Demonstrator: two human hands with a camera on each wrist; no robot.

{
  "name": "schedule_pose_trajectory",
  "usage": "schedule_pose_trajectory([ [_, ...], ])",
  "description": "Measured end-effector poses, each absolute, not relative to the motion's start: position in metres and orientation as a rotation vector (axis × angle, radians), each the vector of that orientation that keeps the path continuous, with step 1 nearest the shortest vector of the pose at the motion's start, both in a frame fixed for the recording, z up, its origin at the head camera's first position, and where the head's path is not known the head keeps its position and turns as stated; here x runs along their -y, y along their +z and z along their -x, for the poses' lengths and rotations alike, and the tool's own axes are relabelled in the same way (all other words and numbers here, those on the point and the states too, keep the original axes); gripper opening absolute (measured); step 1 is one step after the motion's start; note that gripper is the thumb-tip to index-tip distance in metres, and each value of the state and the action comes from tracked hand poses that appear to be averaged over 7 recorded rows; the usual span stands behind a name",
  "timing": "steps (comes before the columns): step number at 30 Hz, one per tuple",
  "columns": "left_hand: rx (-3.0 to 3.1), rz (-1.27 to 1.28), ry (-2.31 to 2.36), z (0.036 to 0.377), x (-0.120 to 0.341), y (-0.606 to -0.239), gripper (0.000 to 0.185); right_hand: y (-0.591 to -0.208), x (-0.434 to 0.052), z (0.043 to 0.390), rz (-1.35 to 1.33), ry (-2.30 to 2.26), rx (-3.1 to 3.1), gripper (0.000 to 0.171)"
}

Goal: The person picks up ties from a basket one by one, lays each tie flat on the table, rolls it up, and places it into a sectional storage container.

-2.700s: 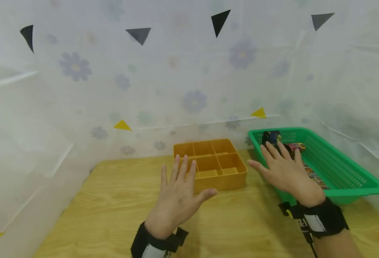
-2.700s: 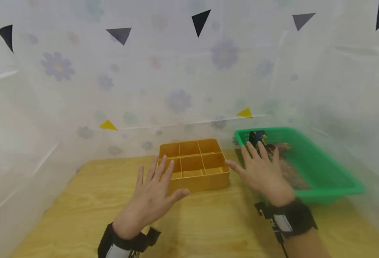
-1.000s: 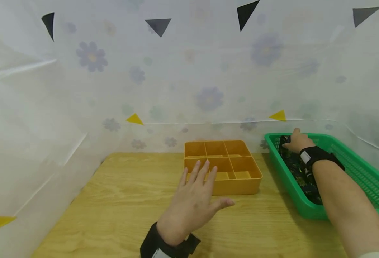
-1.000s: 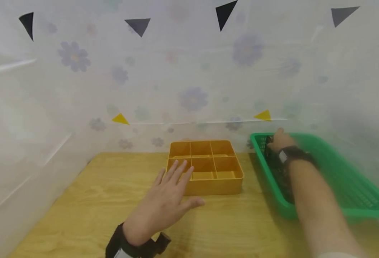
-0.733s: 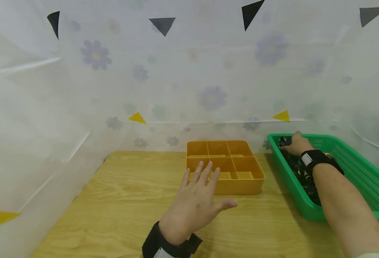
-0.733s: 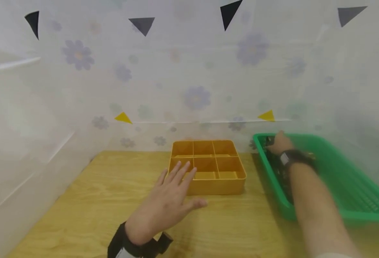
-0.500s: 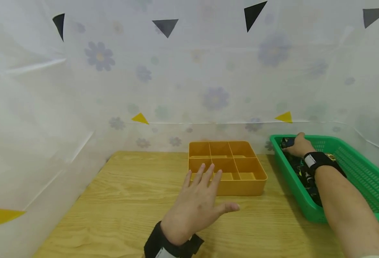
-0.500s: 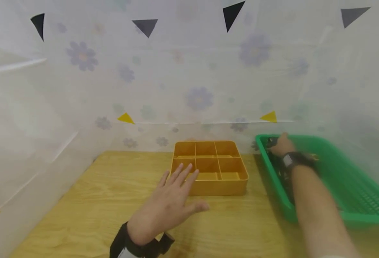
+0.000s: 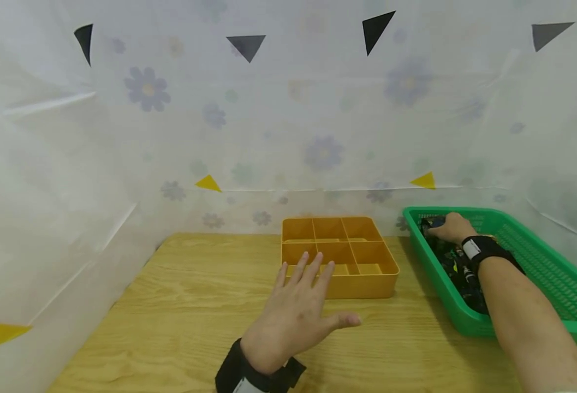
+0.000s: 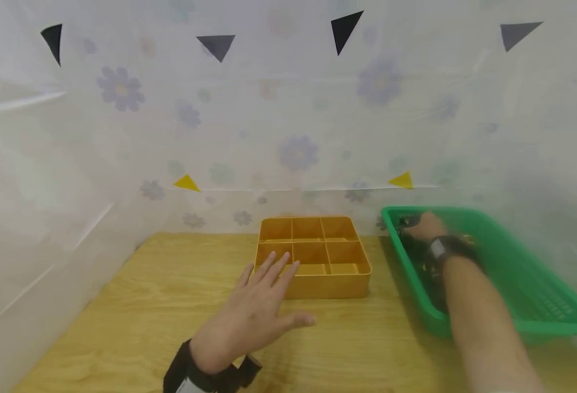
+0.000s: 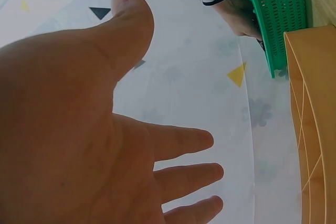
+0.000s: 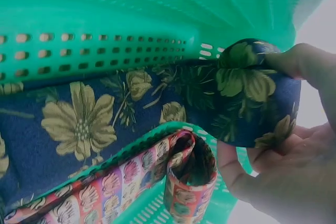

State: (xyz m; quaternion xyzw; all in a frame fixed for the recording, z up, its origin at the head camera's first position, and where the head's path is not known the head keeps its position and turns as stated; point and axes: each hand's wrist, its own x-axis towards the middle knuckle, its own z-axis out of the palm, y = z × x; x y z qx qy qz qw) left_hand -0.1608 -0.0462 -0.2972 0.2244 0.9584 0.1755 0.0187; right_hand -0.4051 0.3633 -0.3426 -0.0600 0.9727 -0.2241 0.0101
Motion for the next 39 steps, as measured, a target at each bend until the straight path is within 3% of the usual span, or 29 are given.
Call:
schedule_pose_trajectory([
  [3, -2.978, -0.698, 0.538, 0.161, 0.046, -0.297, 0.093, -0.339, -0.361, 0.399, 0.185, -0.693, -3.058, 0.034],
  [15, -2.966, -0.705, 0.563, 0.159, 0.045, -0.298, 0.092, -0.328, -0.362, 0.384, 0.143, -0.928, -3.112, 0.043],
  [21, -2.965, -0.699, 0.555, 0.160, 0.045, -0.296, 0.091, -0.312, -0.355, 0.378, 0.116, -1.185, -3.042, 0.072],
  [27, -2.966, -0.680, 0.543, 0.160, 0.046, -0.296, 0.090, -0.294, -0.351, 0.373, 0.214, -1.031, -3.043, 0.095],
  [35, -2.980, -0.692, 0.558, 0.164, 0.045, -0.296, 0.090, -0.272, -0.339, 0.359, 0.337, -0.992, -3.285, 0.054],
  [39, -2.979, -0.698, 0.563, 0.166, 0.045, -0.297, 0.091, -0.256, -0.325, 0.344, 0.460, -0.995, -3.440, 0.042],
])
